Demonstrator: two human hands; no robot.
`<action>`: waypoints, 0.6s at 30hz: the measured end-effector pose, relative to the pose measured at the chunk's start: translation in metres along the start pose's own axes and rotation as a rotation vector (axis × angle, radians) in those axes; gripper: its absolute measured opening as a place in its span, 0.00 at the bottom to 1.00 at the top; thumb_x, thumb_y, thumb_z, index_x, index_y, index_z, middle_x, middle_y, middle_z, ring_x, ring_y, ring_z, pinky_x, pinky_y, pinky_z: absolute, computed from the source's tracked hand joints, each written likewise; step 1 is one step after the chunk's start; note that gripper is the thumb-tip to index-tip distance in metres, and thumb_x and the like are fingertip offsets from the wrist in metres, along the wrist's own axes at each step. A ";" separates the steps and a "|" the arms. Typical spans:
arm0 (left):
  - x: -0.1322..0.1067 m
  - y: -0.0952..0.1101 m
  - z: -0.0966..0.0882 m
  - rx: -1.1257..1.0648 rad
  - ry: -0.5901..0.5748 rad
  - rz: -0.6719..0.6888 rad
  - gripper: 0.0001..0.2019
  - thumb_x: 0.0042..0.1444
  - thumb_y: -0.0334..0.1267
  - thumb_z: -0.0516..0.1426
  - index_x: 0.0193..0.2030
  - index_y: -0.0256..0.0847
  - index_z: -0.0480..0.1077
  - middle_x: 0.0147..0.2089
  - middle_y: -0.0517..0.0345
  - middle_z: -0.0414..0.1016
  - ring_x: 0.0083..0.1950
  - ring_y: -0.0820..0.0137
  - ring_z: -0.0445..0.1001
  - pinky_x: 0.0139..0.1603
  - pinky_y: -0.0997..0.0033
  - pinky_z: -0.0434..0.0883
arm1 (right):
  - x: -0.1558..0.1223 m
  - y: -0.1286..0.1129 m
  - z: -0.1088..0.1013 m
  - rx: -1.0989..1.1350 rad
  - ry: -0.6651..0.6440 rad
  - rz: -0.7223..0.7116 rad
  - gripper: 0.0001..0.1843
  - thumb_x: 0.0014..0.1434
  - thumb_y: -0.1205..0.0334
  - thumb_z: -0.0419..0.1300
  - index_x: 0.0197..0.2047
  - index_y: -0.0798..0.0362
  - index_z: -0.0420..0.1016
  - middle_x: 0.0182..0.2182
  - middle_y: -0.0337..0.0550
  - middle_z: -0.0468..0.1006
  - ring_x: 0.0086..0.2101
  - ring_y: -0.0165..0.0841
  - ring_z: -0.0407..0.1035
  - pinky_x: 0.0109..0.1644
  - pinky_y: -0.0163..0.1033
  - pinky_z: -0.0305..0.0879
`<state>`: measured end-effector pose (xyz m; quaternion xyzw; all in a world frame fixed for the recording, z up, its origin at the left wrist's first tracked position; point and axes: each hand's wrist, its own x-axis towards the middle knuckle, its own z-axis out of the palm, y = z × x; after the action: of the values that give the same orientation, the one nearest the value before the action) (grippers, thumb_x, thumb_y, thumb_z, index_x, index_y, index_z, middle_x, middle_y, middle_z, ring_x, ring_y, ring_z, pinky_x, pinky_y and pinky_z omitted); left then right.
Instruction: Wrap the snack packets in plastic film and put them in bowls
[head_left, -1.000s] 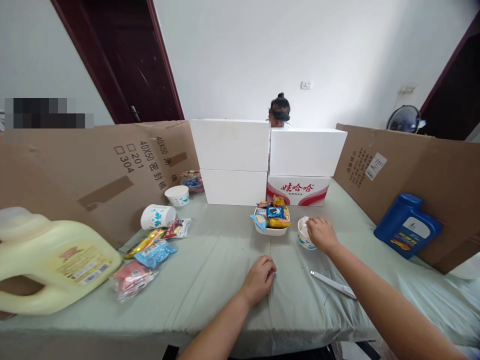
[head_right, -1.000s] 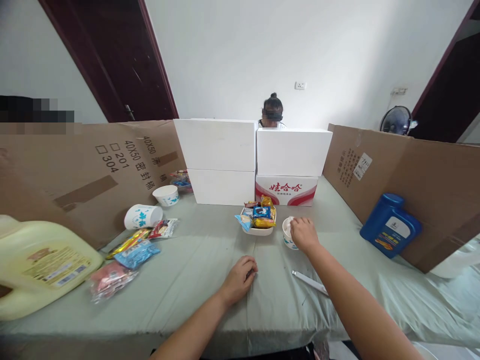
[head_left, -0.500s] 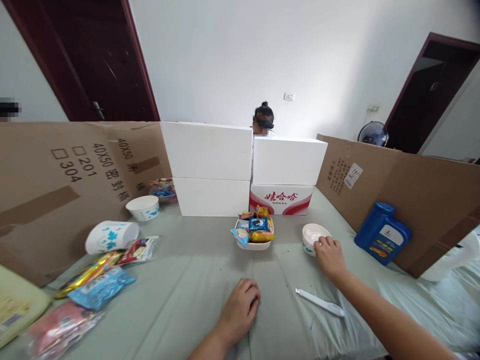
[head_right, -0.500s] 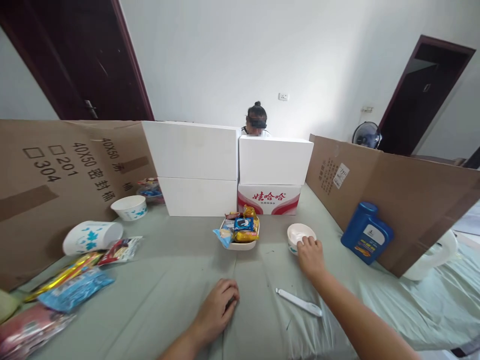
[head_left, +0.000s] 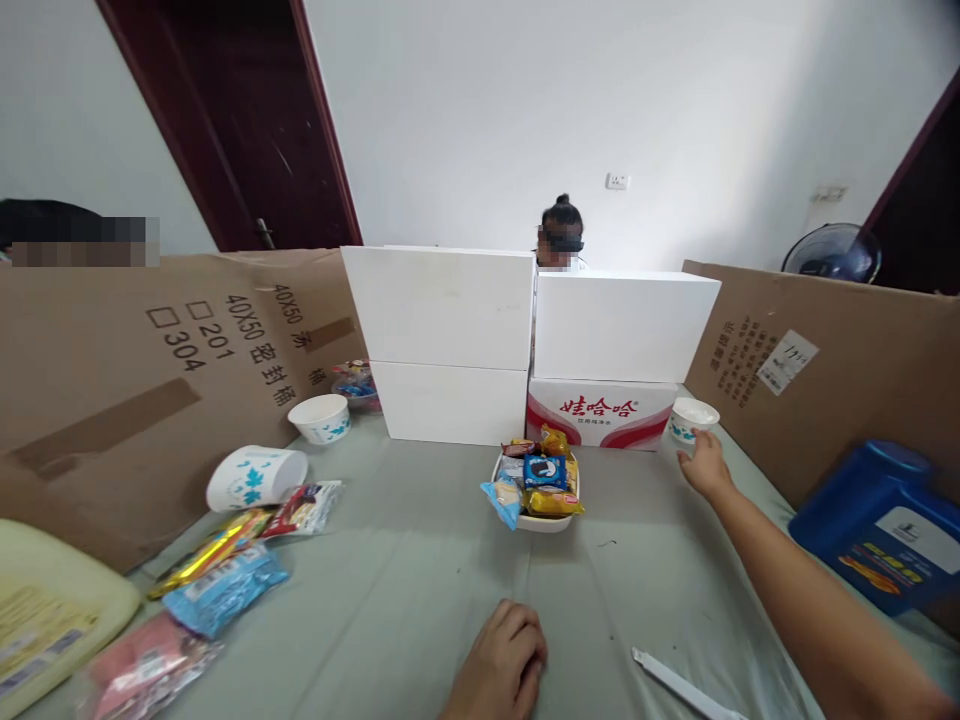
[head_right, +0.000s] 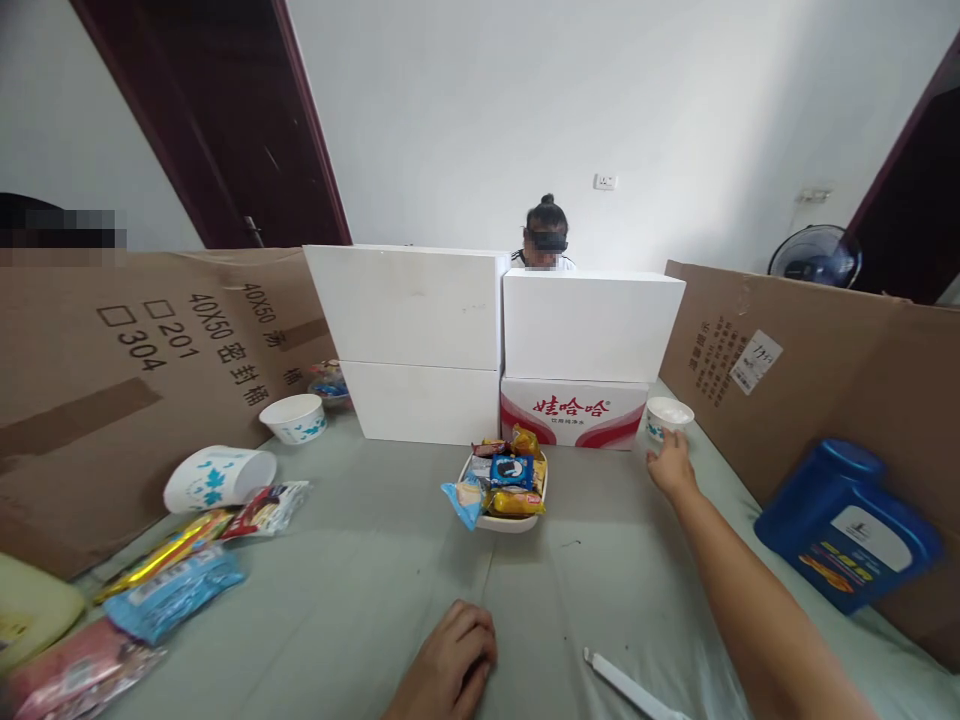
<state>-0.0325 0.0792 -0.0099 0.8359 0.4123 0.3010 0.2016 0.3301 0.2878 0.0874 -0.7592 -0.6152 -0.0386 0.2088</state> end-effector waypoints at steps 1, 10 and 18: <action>0.000 0.000 0.000 -0.006 0.005 -0.004 0.11 0.49 0.21 0.50 0.34 0.40 0.66 0.40 0.53 0.70 0.42 0.65 0.67 0.42 0.66 0.68 | -0.009 -0.013 0.005 0.029 -0.019 -0.068 0.23 0.62 0.64 0.47 0.59 0.63 0.64 0.53 0.62 0.68 0.48 0.39 0.69 0.51 0.42 0.63; -0.001 0.007 0.001 -0.022 0.053 -0.067 0.12 0.45 0.20 0.54 0.33 0.41 0.69 0.40 0.54 0.71 0.44 0.65 0.66 0.46 0.66 0.66 | -0.158 -0.134 0.046 0.086 -0.247 -0.740 0.18 0.64 0.58 0.49 0.56 0.47 0.69 0.44 0.45 0.80 0.39 0.35 0.75 0.42 0.37 0.68; -0.002 0.007 0.001 -0.034 0.094 -0.052 0.12 0.43 0.21 0.52 0.32 0.41 0.69 0.38 0.54 0.72 0.44 0.64 0.67 0.46 0.65 0.67 | -0.153 -0.154 0.044 -0.146 -0.241 -0.489 0.14 0.67 0.57 0.48 0.44 0.55 0.71 0.33 0.52 0.80 0.32 0.40 0.77 0.34 0.39 0.66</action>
<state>-0.0292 0.0737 -0.0071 0.8063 0.4378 0.3415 0.2042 0.1381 0.1878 0.0404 -0.6005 -0.7960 -0.0414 0.0635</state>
